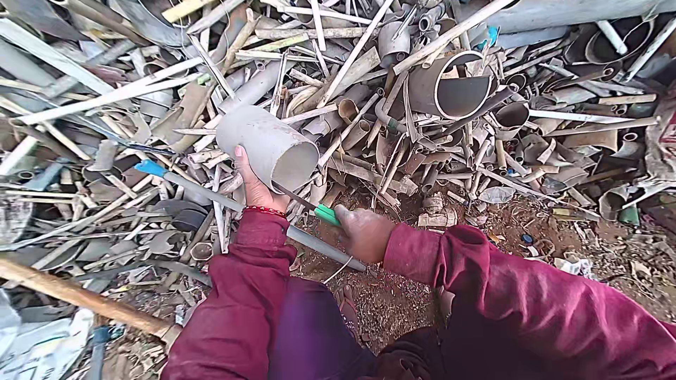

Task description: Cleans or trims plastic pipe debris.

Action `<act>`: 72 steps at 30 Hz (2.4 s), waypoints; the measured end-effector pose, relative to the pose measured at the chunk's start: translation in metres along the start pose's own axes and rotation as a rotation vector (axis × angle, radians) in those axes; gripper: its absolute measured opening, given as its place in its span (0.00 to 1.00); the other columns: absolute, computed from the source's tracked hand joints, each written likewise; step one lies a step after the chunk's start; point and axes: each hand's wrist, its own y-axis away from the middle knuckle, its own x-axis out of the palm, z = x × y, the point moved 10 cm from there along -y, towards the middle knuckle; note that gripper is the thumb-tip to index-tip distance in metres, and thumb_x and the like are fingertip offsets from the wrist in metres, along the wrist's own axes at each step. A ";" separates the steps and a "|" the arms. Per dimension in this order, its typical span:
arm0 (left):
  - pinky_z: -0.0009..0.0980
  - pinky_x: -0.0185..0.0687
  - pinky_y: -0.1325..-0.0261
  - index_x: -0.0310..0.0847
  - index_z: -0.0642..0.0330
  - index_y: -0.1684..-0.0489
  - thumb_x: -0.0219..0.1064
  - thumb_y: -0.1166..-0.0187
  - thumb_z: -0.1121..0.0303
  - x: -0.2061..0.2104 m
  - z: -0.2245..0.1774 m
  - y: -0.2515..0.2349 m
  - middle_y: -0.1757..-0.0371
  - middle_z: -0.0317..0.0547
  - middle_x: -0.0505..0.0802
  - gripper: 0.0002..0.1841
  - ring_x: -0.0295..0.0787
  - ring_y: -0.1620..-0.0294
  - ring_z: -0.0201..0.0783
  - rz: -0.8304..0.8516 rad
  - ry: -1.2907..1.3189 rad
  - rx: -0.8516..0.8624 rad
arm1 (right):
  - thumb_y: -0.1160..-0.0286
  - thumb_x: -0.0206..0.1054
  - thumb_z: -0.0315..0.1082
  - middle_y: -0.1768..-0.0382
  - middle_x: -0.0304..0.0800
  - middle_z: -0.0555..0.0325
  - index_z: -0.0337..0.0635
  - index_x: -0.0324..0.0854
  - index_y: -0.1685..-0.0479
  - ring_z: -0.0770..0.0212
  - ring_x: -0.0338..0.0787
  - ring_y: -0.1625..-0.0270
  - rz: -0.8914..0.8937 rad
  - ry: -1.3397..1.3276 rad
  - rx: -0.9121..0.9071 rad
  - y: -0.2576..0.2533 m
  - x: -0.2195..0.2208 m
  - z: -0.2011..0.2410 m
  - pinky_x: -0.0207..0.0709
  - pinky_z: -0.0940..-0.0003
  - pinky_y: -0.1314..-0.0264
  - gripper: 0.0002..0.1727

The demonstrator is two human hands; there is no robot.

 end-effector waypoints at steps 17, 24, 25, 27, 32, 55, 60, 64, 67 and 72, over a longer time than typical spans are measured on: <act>0.65 0.74 0.27 0.62 0.39 0.15 0.43 0.16 0.30 -0.014 0.006 -0.003 0.19 0.44 0.78 0.35 0.74 0.19 0.50 -0.170 0.039 -0.052 | 0.09 0.57 0.42 0.51 0.90 0.37 0.37 0.73 0.25 0.36 0.91 0.44 -0.349 0.340 0.240 0.049 -0.086 -0.023 0.81 0.37 0.48 0.22; 0.67 0.72 0.25 0.54 0.40 0.10 0.40 0.19 0.26 -0.028 0.015 0.005 0.13 0.50 0.69 0.41 0.68 0.15 0.56 -0.319 0.103 -0.155 | 0.07 0.55 0.44 0.67 0.88 0.45 0.38 0.71 0.32 0.42 0.93 0.59 -0.518 0.118 0.008 0.052 -0.067 -0.001 0.84 0.43 0.58 0.19; 0.66 0.73 0.25 0.55 0.41 0.11 0.41 0.19 0.26 -0.026 0.016 0.006 0.14 0.49 0.70 0.41 0.68 0.15 0.55 -0.321 0.114 -0.163 | 0.07 0.55 0.44 0.65 0.89 0.44 0.37 0.70 0.28 0.40 0.93 0.57 -0.481 0.132 -0.047 0.043 -0.060 0.000 0.84 0.42 0.56 0.21; 0.64 0.74 0.26 0.56 0.41 0.11 0.41 0.19 0.26 -0.020 0.015 0.008 0.15 0.49 0.72 0.41 0.70 0.16 0.55 -0.293 0.134 -0.169 | 0.06 0.52 0.44 0.58 0.90 0.39 0.36 0.68 0.24 0.37 0.93 0.49 -0.351 0.223 -0.086 0.021 -0.044 -0.005 0.82 0.39 0.49 0.23; 0.68 0.74 0.27 0.57 0.40 0.12 0.40 0.19 0.26 -0.014 0.011 0.010 0.15 0.49 0.73 0.41 0.70 0.16 0.56 -0.263 0.198 -0.168 | 0.05 0.50 0.42 0.45 0.87 0.31 0.32 0.62 0.21 0.35 0.90 0.39 -0.443 -0.080 0.293 0.001 -0.063 -0.065 0.81 0.40 0.36 0.25; 0.46 0.84 0.39 0.74 0.49 0.40 0.20 0.13 0.41 0.013 -0.030 0.027 0.44 0.47 0.89 0.36 0.87 0.40 0.45 0.319 0.412 0.068 | 0.05 0.50 0.37 0.85 0.72 0.67 0.39 0.76 0.42 0.80 0.71 0.90 0.132 -0.792 -0.273 0.017 -0.023 0.008 0.66 0.87 0.89 0.14; 0.63 0.72 0.22 0.67 0.51 0.19 0.33 0.18 0.29 0.038 -0.019 0.034 0.21 0.57 0.80 0.42 0.74 0.18 0.59 0.566 0.517 -0.121 | 0.05 0.51 0.41 0.84 0.70 0.63 0.38 0.74 0.43 0.77 0.69 0.89 -0.039 -0.689 -0.162 0.004 -0.033 -0.014 0.62 0.86 0.89 0.15; 0.49 0.79 0.25 0.72 0.37 0.25 0.33 0.12 0.34 0.050 -0.034 0.037 0.30 0.34 0.87 0.32 0.81 0.24 0.38 0.436 0.380 0.039 | 0.04 0.47 0.41 0.85 0.70 0.63 0.37 0.73 0.46 0.76 0.70 0.91 -0.041 -0.839 -0.135 -0.002 -0.033 -0.018 0.64 0.85 0.91 0.16; 0.44 0.82 0.27 0.73 0.33 0.24 0.50 0.24 0.26 0.052 -0.029 0.039 0.31 0.29 0.88 0.35 0.81 0.25 0.34 0.485 0.346 0.081 | 0.03 0.45 0.40 0.87 0.69 0.65 0.37 0.72 0.48 0.77 0.71 0.92 0.018 -0.921 -0.139 -0.003 -0.025 -0.010 0.66 0.85 0.91 0.16; 0.41 0.86 0.31 0.69 0.33 0.26 0.59 0.26 0.28 0.062 -0.010 0.050 0.35 0.28 0.89 0.33 0.85 0.30 0.33 0.379 0.112 0.038 | 0.05 0.52 0.44 0.75 0.71 0.57 0.39 0.73 0.36 0.67 0.72 0.80 -0.169 -0.350 -0.054 -0.001 -0.036 0.000 0.68 0.73 0.75 0.18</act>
